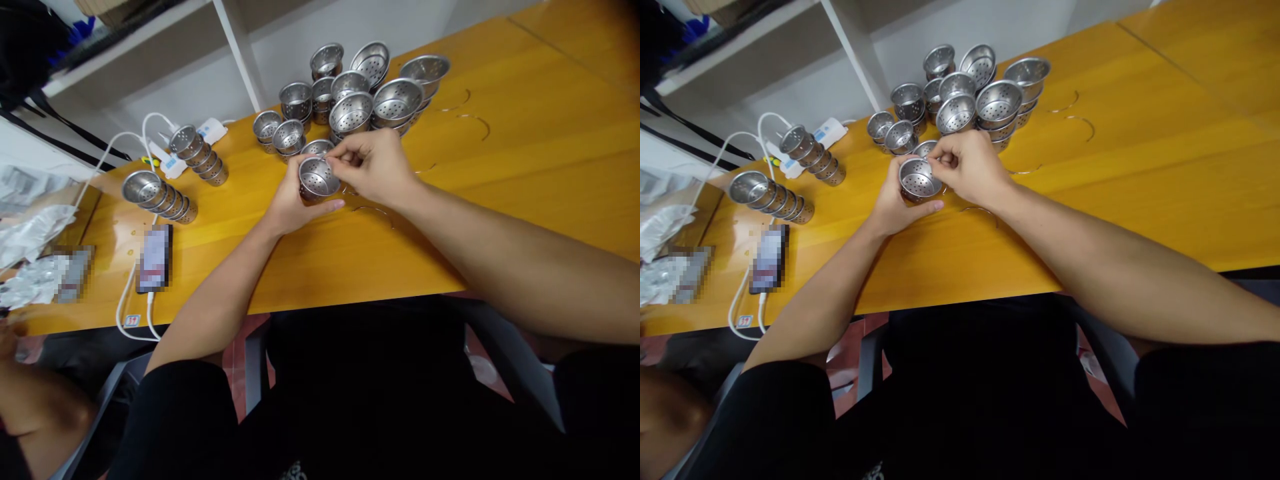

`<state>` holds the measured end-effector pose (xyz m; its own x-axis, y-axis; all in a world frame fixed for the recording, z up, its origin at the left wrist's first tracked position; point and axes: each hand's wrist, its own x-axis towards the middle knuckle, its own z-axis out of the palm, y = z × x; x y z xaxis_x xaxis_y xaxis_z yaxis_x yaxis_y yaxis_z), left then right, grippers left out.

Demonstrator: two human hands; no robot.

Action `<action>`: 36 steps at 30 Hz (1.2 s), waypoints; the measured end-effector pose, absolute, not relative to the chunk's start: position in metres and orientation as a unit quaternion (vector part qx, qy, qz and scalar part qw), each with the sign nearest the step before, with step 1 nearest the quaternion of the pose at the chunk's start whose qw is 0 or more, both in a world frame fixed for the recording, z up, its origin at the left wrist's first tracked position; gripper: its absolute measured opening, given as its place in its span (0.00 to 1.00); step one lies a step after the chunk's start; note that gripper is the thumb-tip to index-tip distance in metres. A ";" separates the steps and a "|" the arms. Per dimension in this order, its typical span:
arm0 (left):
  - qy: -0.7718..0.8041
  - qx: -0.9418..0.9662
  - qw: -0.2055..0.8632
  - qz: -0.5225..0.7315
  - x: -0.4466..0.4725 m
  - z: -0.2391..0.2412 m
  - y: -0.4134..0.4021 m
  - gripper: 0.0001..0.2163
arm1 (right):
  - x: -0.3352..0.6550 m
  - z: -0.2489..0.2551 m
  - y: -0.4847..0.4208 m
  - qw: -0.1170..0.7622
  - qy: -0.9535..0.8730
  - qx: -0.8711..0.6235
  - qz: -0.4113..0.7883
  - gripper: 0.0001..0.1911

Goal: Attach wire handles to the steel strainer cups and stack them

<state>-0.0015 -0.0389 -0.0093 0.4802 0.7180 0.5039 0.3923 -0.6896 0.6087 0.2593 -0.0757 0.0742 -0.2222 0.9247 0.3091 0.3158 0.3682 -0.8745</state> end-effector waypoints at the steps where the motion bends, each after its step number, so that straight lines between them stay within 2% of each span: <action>1: 0.333 0.835 0.207 0.387 -0.001 -0.010 -0.039 0.54 | 0.258 0.074 -0.076 0.443 -0.702 -0.445 0.336 0.24; 6: 0.336 0.834 0.190 0.394 0.000 -0.006 -0.042 0.53 | 0.250 0.070 -0.075 0.460 -0.697 -0.434 0.338 0.25; 10: 0.349 0.832 0.196 0.385 -0.001 0.002 -0.045 0.49 | 0.248 0.069 -0.072 0.469 -0.682 -0.424 0.367 0.24; 15: 0.341 0.838 0.210 0.370 0.000 0.006 -0.048 0.55 | 0.247 0.070 -0.072 0.469 -0.677 -0.421 0.381 0.21; 20: 0.349 0.833 0.207 0.377 0.001 0.002 -0.046 0.51 | 0.247 0.074 -0.076 0.465 -0.668 -0.422 0.400 0.20; 22: 0.344 0.828 0.220 0.384 -0.001 0.000 -0.044 0.49 | 0.251 0.080 -0.077 0.449 -0.671 -0.413 0.421 0.22; 28: 0.322 0.817 0.282 0.386 -0.006 0.005 -0.039 0.47 | 0.269 0.093 -0.076 0.405 -0.717 -0.284 0.491 0.36; 36: 0.315 0.836 0.233 0.383 -0.005 -0.001 -0.038 0.45 | 0.264 0.086 -0.075 0.427 -0.701 -0.270 0.503 0.33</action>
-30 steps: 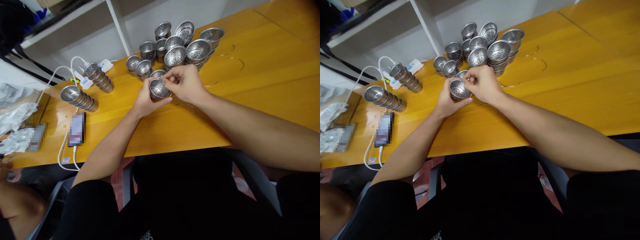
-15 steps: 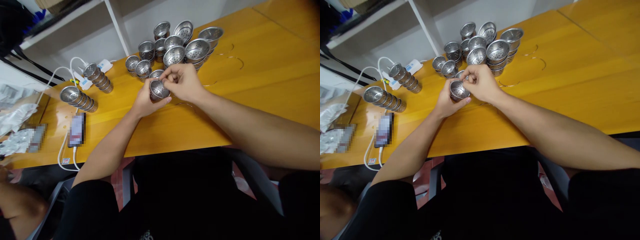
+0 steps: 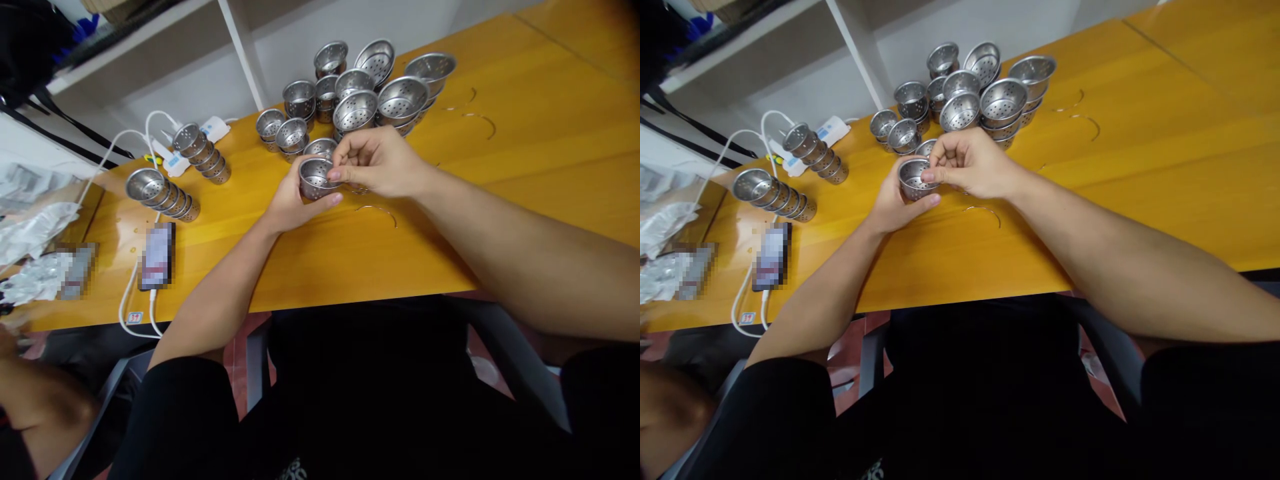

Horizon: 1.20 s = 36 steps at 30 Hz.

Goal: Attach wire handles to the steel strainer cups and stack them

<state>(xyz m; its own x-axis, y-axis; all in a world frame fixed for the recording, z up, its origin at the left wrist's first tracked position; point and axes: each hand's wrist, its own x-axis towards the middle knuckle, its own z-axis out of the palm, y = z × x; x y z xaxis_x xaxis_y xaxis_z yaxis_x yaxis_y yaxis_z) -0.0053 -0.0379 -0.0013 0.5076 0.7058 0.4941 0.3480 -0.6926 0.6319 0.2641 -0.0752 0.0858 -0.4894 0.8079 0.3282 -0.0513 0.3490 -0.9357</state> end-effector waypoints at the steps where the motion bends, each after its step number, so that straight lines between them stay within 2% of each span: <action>1: 0.313 0.838 0.226 0.387 -0.005 -0.002 -0.038 0.44 | 0.264 0.085 -0.075 0.429 -0.702 -0.268 0.501 0.33; 8: 0.316 0.848 0.200 0.377 -0.005 0.001 -0.042 0.38 | 0.265 0.087 -0.078 0.421 -0.704 -0.283 0.497 0.33; 12: 0.286 0.853 0.194 0.391 -0.008 -0.006 -0.031 0.41 | 0.263 0.080 -0.075 0.436 -0.713 -0.266 0.481 0.35; 15: 0.257 0.856 0.194 0.404 -0.013 -0.014 -0.020 0.44 | 0.265 0.073 -0.071 0.469 -0.731 -0.267 0.418 0.37; 17: 0.257 0.849 0.196 0.418 -0.017 -0.018 -0.014 0.45 | 0.268 0.070 -0.068 0.485 -0.750 -0.289 0.344 0.33; 20: 0.262 0.838 0.199 0.436 -0.021 -0.021 -0.008 0.46 | 0.274 0.066 -0.065 0.469 -0.796 -0.287 0.254 0.22; 24: 0.276 0.835 0.202 0.430 -0.022 -0.022 -0.008 0.47 | 0.276 0.059 -0.061 0.432 -0.829 -0.279 0.221 0.12; 32: 0.272 0.837 0.215 0.424 -0.020 -0.013 -0.016 0.46 | 0.269 0.048 -0.063 0.356 -0.864 -0.264 0.238 0.21; 36: 0.281 0.839 0.205 0.418 -0.023 -0.017 -0.012 0.47 | 0.269 0.050 -0.064 0.358 -0.862 -0.265 0.241 0.21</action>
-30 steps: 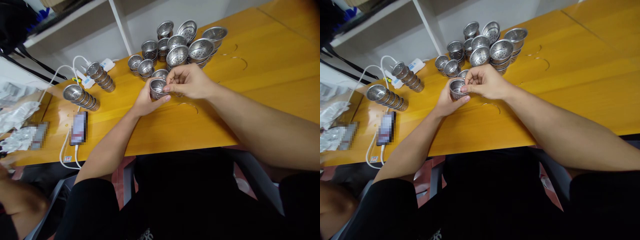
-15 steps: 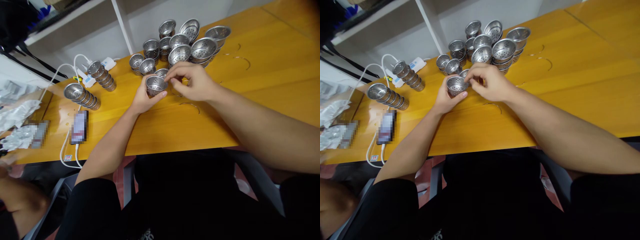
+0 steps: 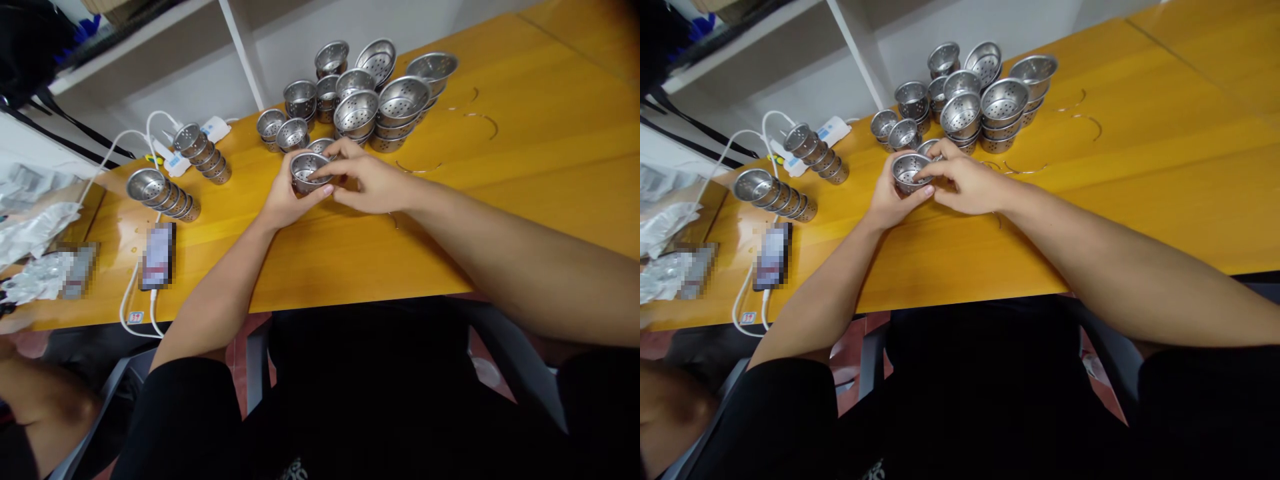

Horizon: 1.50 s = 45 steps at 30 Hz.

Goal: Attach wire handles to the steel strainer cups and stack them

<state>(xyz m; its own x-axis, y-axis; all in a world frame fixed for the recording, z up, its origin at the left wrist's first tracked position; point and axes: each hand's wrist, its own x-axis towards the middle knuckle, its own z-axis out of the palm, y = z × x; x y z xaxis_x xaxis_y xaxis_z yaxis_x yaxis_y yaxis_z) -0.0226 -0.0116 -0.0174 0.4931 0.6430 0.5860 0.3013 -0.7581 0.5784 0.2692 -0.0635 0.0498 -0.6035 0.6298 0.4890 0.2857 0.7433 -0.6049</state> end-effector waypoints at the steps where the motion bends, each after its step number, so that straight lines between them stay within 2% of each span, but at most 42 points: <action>1: 0.278 0.840 0.202 0.420 -0.024 -0.019 -0.009 0.47 | 0.270 0.050 -0.063 0.365 -0.857 -0.270 0.242 0.22; 8: 0.280 0.825 0.199 0.449 -0.036 -0.026 0.006 0.48 | 0.274 0.040 -0.051 0.391 -0.817 -0.349 0.241 0.32; 13: 0.288 0.813 0.210 0.460 -0.038 -0.026 0.007 0.49 | 0.273 0.032 -0.045 0.361 -0.827 -0.379 0.205 0.35; 17: 0.291 0.812 0.208 0.461 -0.040 -0.030 0.011 0.49 | 0.272 0.032 -0.045 0.321 -0.847 -0.381 0.186 0.34; 20: 0.286 0.813 0.193 0.470 -0.042 -0.031 0.014 0.48 | 0.272 0.034 -0.046 0.301 -0.853 -0.381 0.191 0.28; 24: 0.341 0.788 0.171 0.484 -0.040 -0.018 0.008 0.47 | 0.274 0.038 -0.047 0.312 -0.857 -0.359 0.198 0.20; 26: 0.384 0.762 0.171 0.492 -0.036 -0.009 0.001 0.47 | 0.275 0.041 -0.048 0.317 -0.864 -0.335 0.202 0.19; 29: 0.407 0.750 0.192 0.484 -0.031 0.002 -0.010 0.48 | 0.275 0.045 -0.051 0.326 -0.861 -0.326 0.213 0.23; 35: 0.378 0.797 0.210 0.421 -0.028 0.003 -0.021 0.51 | 0.278 0.049 -0.055 0.366 -0.834 -0.351 0.216 0.43; 37: 0.368 0.812 0.214 0.400 -0.029 0.003 -0.022 0.52 | 0.279 0.051 -0.057 0.365 -0.838 -0.341 0.219 0.46; 42: 0.355 0.818 0.231 0.390 -0.031 0.000 -0.019 0.53 | 0.281 0.057 -0.060 0.339 -0.850 -0.322 0.241 0.34; 45: 0.368 0.806 0.227 0.405 -0.032 -0.006 -0.014 0.55 | 0.280 0.056 -0.060 0.342 -0.847 -0.328 0.240 0.33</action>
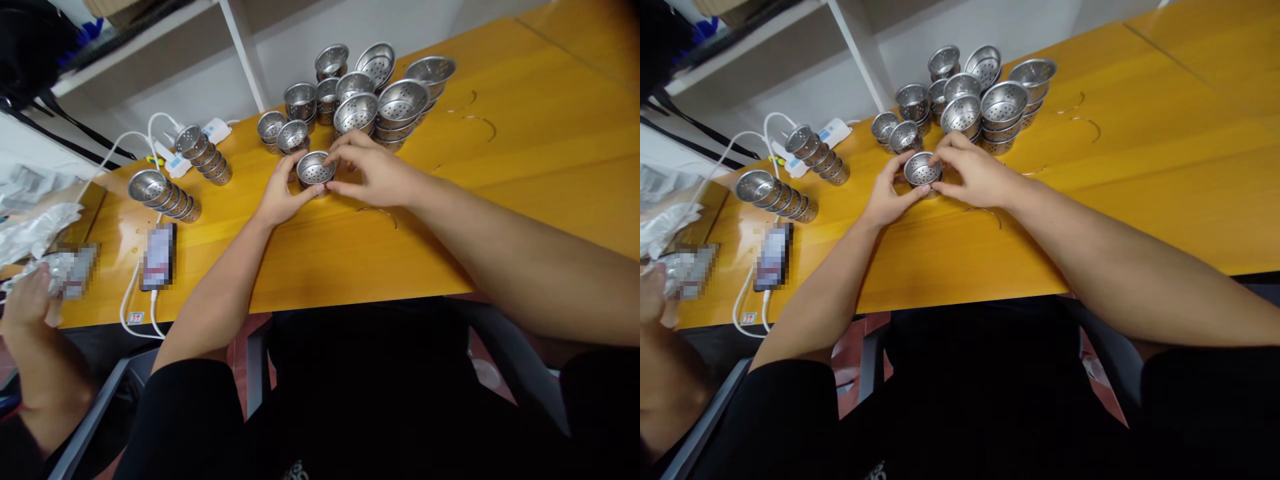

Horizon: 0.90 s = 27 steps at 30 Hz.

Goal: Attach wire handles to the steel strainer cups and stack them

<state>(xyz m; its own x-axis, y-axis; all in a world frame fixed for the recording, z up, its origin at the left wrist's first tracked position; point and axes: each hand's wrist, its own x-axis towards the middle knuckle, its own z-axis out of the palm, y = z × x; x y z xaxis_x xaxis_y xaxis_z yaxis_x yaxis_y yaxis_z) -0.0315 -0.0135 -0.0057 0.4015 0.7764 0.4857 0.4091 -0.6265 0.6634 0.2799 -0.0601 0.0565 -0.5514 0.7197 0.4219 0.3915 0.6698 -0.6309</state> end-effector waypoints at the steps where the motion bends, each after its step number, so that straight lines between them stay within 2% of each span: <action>1: 0.379 0.797 0.224 0.414 -0.031 -0.009 -0.011 0.55 | 0.279 0.056 -0.060 0.347 -0.845 -0.333 0.234 0.35; 4: 0.411 0.762 0.216 0.452 -0.033 -0.019 -0.001 0.57 | 0.278 0.056 -0.060 0.363 -0.837 -0.351 0.210 0.37; 10: 0.426 0.738 0.224 0.472 -0.043 -0.043 0.023 0.58 | 0.275 0.062 -0.065 0.325 -0.858 -0.319 0.238 0.25; 15: 0.428 0.735 0.264 0.455 -0.042 -0.051 0.026 0.54 | 0.271 0.056 -0.064 0.280 -0.882 -0.286 0.249 0.24; 19: 0.445 0.749 0.200 0.449 -0.052 -0.020 0.015 0.40 | 0.273 0.050 -0.060 0.273 -0.883 -0.296 0.240 0.27; 21: 0.464 0.745 0.146 0.456 -0.070 0.005 0.012 0.36 | 0.275 0.050 -0.058 0.269 -0.883 -0.301 0.240 0.27; 27: 0.570 0.630 0.047 0.525 -0.145 0.050 0.017 0.39 | 0.278 0.049 -0.057 0.270 -0.885 -0.300 0.234 0.25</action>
<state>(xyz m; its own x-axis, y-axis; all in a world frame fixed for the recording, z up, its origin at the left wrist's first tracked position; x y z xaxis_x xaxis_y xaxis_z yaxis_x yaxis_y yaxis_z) -0.1446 0.0171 0.0500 -0.2025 0.7681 0.6074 0.6686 -0.3448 0.6589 0.2784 -0.0568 0.0489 -0.6747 0.6568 0.3367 0.4050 0.7109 -0.5751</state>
